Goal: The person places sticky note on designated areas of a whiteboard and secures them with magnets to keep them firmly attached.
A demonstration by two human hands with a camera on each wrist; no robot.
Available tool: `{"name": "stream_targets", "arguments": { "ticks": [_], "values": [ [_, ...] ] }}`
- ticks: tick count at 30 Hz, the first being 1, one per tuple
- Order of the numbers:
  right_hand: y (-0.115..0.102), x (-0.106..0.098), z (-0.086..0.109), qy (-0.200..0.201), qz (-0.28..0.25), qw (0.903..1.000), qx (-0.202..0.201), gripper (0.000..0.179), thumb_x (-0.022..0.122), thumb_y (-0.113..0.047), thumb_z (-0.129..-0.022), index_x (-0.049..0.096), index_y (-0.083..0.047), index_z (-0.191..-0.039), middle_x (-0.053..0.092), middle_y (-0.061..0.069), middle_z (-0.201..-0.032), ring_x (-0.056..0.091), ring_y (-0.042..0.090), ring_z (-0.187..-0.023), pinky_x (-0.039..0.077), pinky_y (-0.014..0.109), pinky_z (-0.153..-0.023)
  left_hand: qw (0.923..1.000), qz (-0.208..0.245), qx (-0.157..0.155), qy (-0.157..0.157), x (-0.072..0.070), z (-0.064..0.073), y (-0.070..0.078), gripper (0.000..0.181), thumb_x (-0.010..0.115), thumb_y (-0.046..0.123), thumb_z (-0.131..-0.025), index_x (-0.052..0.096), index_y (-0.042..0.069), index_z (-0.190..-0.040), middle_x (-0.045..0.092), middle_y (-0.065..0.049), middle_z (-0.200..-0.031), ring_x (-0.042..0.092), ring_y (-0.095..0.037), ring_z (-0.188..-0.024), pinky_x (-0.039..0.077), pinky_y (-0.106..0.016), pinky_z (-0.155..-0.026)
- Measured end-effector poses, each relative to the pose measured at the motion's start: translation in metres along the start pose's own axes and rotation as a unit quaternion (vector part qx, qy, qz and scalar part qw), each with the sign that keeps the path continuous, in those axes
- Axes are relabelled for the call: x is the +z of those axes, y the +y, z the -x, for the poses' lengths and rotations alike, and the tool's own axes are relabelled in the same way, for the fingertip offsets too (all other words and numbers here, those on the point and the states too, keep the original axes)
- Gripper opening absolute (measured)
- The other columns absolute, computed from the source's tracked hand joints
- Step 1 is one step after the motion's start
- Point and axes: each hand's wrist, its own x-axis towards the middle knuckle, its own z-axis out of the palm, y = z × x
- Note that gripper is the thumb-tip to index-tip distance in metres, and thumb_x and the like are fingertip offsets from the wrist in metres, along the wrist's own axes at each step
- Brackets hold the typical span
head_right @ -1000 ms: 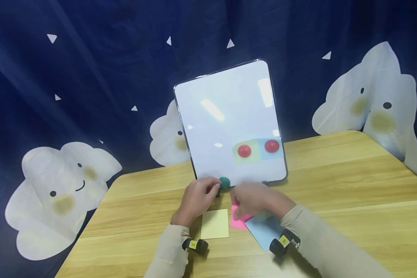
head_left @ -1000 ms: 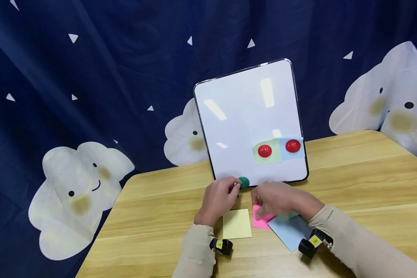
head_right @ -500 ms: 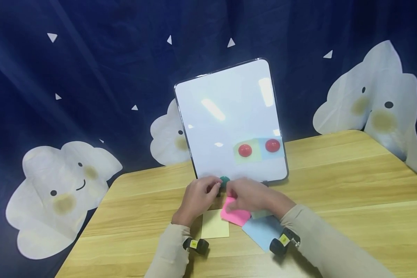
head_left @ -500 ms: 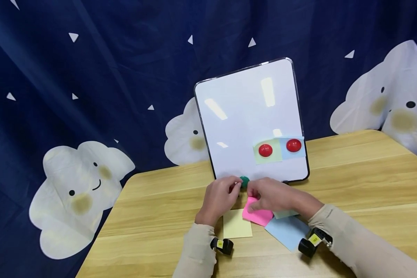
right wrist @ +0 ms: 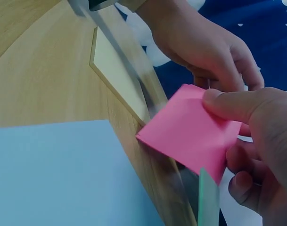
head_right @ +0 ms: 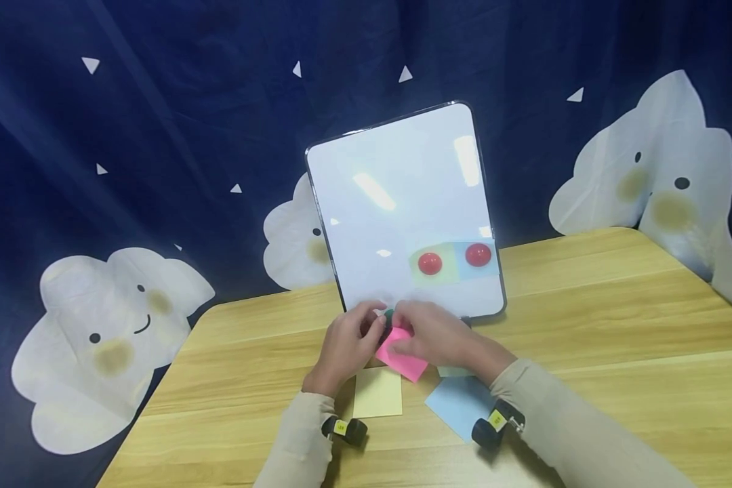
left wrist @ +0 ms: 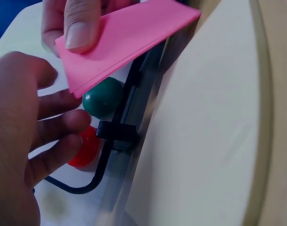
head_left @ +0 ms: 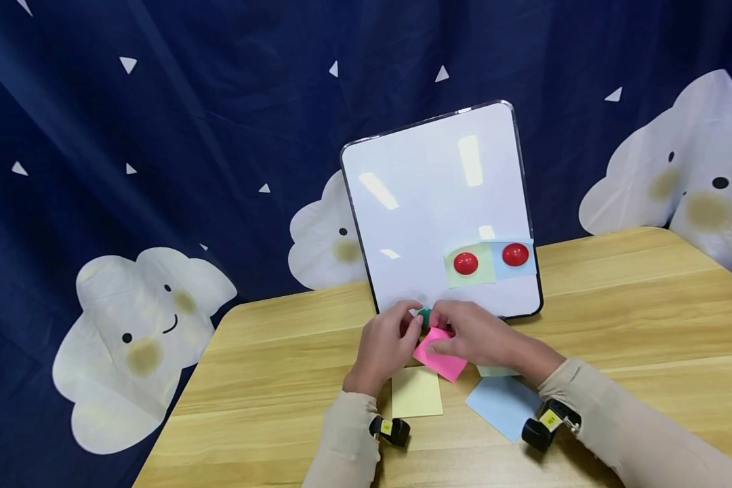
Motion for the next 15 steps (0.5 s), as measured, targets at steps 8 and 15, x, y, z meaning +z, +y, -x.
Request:
{"name": "stream_targets", "arguments": {
  "ticks": [8, 15],
  "values": [
    [-0.0014, 0.0003, -0.0008, 0.04, -0.012, 0.9991, 0.004, 0.029, 0.084, -0.02, -0.082, 0.058, -0.015, -0.096, 0.057, -0.005, -0.083, 0.053, 0.014, -0.074, 0.048, 0.027, -0.059, 0.9992, 0.036, -0.005, 0.016, 0.0006, 0.0007, -0.0006, 0.009, 0.061, 0.022, -0.1, 0.065, 0.014, -0.103, 0.058, 0.01, -0.074, 0.05, -0.003, -0.061, 0.044, -0.02, -0.054],
    [-0.0007, -0.0009, -0.001, 0.078, -0.03, 0.9965, 0.011, 0.028, 0.083, -0.021, -0.084, 0.06, -0.014, -0.099, 0.06, -0.006, -0.086, 0.056, 0.014, -0.074, 0.052, 0.028, -0.062, 0.9978, 0.062, 0.001, 0.023, 0.0017, 0.0019, -0.0019, 0.006, 0.061, 0.021, -0.098, 0.063, 0.016, -0.099, 0.059, 0.009, -0.08, 0.052, -0.003, -0.067, 0.047, -0.021, -0.058]
  ]
}}
